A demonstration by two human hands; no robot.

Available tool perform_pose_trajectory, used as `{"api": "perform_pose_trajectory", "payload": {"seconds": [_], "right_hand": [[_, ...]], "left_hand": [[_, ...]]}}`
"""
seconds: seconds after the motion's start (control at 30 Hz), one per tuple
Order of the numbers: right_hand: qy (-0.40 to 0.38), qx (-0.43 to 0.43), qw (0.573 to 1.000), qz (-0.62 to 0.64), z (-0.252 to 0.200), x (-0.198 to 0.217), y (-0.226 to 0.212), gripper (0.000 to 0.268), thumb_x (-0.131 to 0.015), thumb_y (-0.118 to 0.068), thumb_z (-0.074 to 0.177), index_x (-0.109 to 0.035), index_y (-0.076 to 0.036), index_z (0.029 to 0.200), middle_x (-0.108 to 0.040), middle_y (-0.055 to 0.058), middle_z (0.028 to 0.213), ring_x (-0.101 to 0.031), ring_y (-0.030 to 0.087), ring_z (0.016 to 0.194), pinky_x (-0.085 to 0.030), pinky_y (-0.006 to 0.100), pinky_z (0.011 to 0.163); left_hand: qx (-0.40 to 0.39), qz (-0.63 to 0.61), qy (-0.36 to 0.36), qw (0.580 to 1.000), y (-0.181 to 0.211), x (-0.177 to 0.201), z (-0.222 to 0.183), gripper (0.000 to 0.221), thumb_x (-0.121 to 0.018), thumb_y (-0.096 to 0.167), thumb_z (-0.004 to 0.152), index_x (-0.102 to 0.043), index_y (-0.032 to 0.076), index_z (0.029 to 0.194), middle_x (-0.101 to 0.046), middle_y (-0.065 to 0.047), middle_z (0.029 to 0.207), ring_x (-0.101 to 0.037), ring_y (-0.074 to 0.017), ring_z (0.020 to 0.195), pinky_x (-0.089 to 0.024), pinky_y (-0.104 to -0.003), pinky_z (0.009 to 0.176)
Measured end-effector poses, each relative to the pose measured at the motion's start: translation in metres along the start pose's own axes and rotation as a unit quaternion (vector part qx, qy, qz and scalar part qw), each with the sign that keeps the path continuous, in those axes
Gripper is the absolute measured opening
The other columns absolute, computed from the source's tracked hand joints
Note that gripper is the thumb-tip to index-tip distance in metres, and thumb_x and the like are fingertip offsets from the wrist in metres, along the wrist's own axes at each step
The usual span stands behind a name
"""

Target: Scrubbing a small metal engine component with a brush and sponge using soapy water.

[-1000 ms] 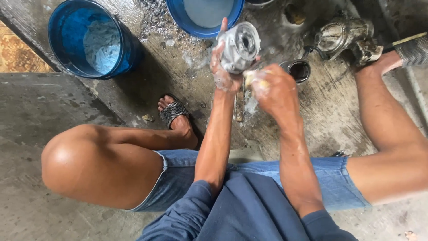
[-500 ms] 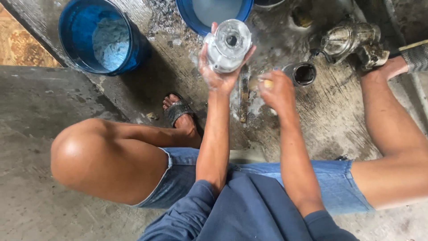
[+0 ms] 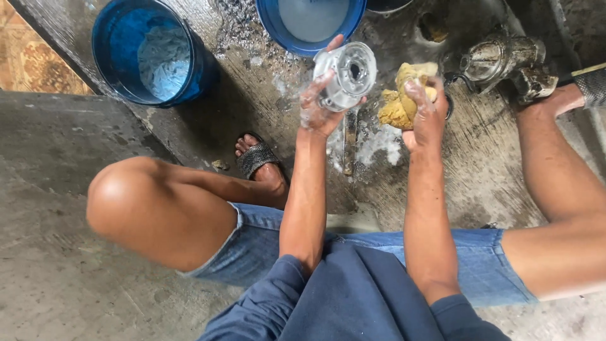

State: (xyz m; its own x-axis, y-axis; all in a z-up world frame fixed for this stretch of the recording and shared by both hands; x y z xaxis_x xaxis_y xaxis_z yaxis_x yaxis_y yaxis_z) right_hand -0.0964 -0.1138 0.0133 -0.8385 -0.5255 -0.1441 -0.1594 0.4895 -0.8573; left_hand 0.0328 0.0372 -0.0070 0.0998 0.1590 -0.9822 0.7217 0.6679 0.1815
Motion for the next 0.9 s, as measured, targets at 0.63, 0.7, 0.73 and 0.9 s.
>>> {"api": "perform_pose_trajectory", "payload": {"seconds": [0.63, 0.7, 0.73, 0.9], "right_hand": [[-0.013, 0.237, 0.911, -0.337, -0.001, -0.013, -0.005, 0.014, -0.064, 0.001, 0.091, -0.070, 0.001, 0.104, -0.070, 0.011, 0.083, -0.063, 0.015, 0.059, -0.049, 0.024, 0.045], [-0.014, 0.256, 0.898, -0.357, -0.003, -0.023, 0.002, 0.017, -0.066, 0.002, 0.089, -0.069, 0.005, 0.105, -0.071, 0.016, 0.085, -0.065, 0.017, 0.060, -0.053, 0.024, 0.045], [-0.017, 0.275, 0.884, -0.379, -0.004, -0.028, 0.005, 0.022, -0.069, 0.003, 0.086, -0.069, 0.008, 0.107, -0.072, 0.020, 0.088, -0.068, 0.020, 0.062, -0.056, 0.025, 0.046], [-0.032, 0.225, 0.863, -0.450, -0.013, -0.037, 0.018, 0.017, -0.069, -0.004, 0.092, -0.072, 0.008, 0.105, -0.066, 0.021, 0.093, -0.070, 0.036, 0.075, -0.060, 0.042, 0.066]], "left_hand": [[0.056, 0.117, 0.044, 0.991, -0.015, 0.018, -0.025, 0.084, -0.071, 0.003, 0.081, -0.038, 0.005, 0.157, -0.059, -0.021, 0.139, -0.062, -0.0343, 0.122, -0.059, -0.046, 0.101], [0.047, 0.128, 0.022, 0.990, -0.022, 0.034, -0.024, 0.080, -0.073, 0.006, 0.086, -0.038, 0.007, 0.158, -0.063, -0.016, 0.138, -0.064, -0.0269, 0.115, -0.057, -0.041, 0.100], [0.037, 0.137, 0.000, 0.990, -0.026, 0.042, -0.024, 0.077, -0.075, 0.009, 0.091, -0.039, 0.009, 0.158, -0.066, -0.010, 0.137, -0.066, -0.0196, 0.108, -0.056, -0.036, 0.099], [0.041, 0.425, 0.150, 0.892, -0.029, 0.021, -0.024, 0.073, -0.083, 0.020, 0.080, -0.053, 0.003, 0.144, -0.064, -0.020, 0.121, -0.062, -0.0246, 0.099, -0.062, -0.035, 0.076]]}}
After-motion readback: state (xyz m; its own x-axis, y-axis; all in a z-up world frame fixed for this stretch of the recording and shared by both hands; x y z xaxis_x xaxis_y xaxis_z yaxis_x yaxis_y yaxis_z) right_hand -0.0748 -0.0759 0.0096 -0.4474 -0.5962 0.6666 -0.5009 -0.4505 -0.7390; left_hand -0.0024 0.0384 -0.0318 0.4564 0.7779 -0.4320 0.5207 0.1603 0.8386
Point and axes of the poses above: each hand's wrist, its own z-axis towards the middle knuckle, its own x-axis out of the back of the hand, y = z × x, the point moved 2 cm from there along z, towards the middle knuckle
